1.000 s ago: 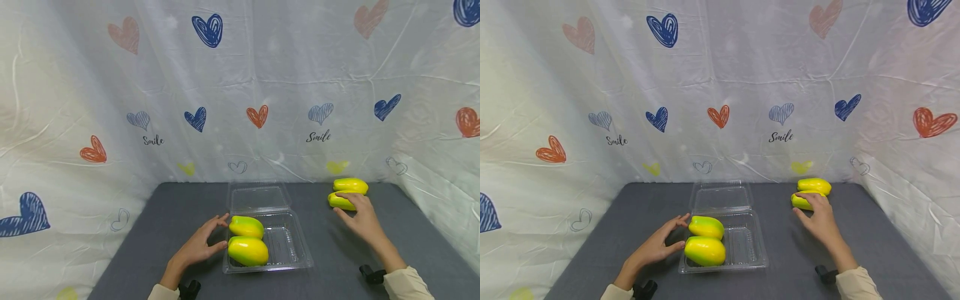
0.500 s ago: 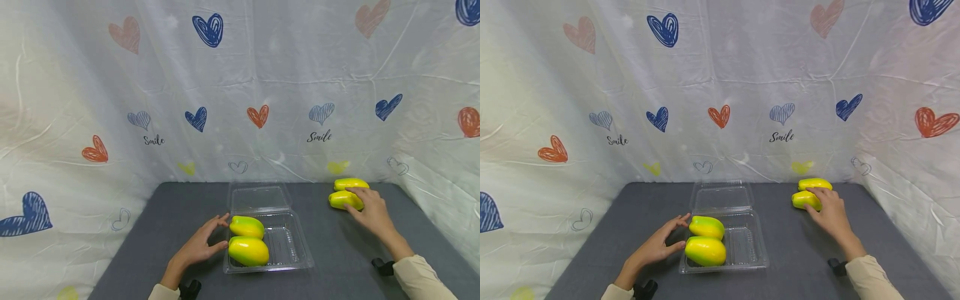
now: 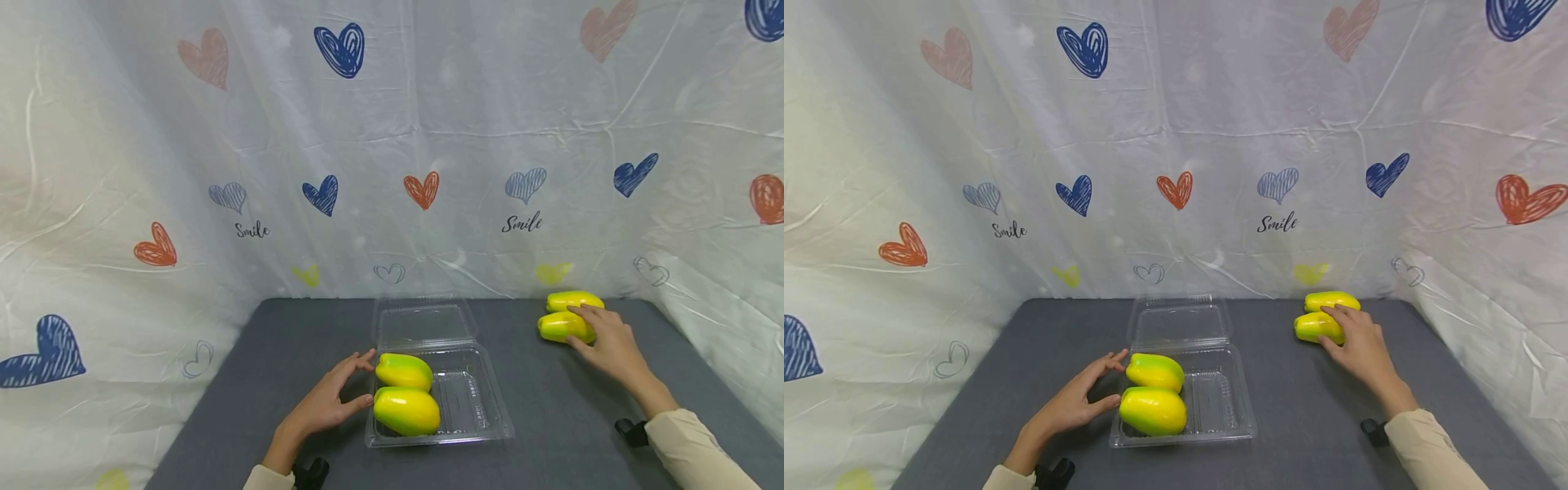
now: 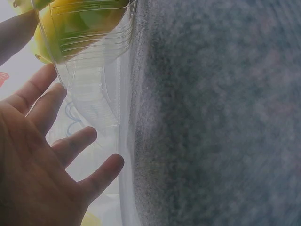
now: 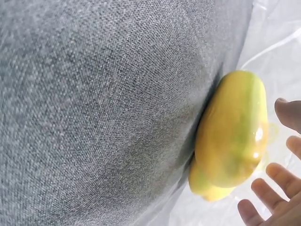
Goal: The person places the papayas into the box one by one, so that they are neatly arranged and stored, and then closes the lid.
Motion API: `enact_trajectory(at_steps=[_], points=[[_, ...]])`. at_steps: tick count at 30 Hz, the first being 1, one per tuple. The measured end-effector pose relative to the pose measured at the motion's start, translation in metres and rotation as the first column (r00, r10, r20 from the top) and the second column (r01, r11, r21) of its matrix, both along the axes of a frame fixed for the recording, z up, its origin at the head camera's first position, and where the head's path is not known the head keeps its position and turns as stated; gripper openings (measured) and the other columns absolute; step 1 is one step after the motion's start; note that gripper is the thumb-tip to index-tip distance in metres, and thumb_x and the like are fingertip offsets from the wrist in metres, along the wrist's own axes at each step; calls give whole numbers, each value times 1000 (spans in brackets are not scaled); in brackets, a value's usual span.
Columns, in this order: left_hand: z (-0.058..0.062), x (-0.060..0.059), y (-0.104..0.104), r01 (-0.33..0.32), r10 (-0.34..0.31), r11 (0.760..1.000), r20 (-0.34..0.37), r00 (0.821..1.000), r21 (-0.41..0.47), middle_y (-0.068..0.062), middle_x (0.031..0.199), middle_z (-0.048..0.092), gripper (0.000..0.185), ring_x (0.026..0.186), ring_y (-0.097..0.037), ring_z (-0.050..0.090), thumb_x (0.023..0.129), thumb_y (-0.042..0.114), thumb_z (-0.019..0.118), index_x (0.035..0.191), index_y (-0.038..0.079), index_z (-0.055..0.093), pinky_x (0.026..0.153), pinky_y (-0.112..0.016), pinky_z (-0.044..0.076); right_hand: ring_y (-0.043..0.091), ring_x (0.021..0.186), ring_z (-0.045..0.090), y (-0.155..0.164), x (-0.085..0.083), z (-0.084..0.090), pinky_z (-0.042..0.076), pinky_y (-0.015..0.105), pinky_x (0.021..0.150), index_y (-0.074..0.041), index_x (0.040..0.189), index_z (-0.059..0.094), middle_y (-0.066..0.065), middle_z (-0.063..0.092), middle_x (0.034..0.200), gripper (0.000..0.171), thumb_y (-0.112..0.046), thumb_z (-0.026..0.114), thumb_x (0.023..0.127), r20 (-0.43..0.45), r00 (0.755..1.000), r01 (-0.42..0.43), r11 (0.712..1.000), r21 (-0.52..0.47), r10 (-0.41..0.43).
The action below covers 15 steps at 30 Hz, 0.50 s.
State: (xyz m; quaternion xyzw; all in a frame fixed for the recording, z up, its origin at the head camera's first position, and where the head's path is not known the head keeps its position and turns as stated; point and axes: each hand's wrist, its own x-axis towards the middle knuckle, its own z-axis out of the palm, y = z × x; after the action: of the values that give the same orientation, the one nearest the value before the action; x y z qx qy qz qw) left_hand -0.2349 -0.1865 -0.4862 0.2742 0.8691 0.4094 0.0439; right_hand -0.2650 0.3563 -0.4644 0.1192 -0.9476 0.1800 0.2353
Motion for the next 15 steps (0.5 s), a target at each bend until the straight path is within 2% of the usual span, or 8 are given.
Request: enact_trajectory(at_steps=[5, 9, 15], points=[[0, 0, 0, 1, -1, 1000, 7, 1000, 6, 7, 166, 33, 38, 157, -41, 19, 98, 42, 68, 131, 33, 52, 115, -77, 21, 59, 116, 49, 1, -5, -2, 38, 76, 86, 2, 137, 57, 36, 54, 138, 61, -15, 81, 84, 11, 1000, -2, 1000, 3, 2], [1, 0, 0, 0, 0, 1000, 24, 1000, 5, 7, 166, 33, 38, 158, -40, 18, 97, 43, 68, 131, 34, 51, 116, -77, 20, 57, 113, 52, 4, -7, -5, 39, 73, 85, 4, 134, 58, 34, 60, 132, 59, -15, 81, 83, 4, 1000, 5, 1000, 1, -5], [2, 0, 0, 0, -1, 1000, 38, 999, 7, 7, 166, 32, 39, 158, -39, 17, 98, 43, 67, 131, 30, 52, 116, -77, 19, 53, 100, 55, 7, -8, -6, 42, 64, 74, 6, 125, 64, 34, 63, 116, 51, -14, 82, 82, -34, 999, 26, 999, 24, -25]])
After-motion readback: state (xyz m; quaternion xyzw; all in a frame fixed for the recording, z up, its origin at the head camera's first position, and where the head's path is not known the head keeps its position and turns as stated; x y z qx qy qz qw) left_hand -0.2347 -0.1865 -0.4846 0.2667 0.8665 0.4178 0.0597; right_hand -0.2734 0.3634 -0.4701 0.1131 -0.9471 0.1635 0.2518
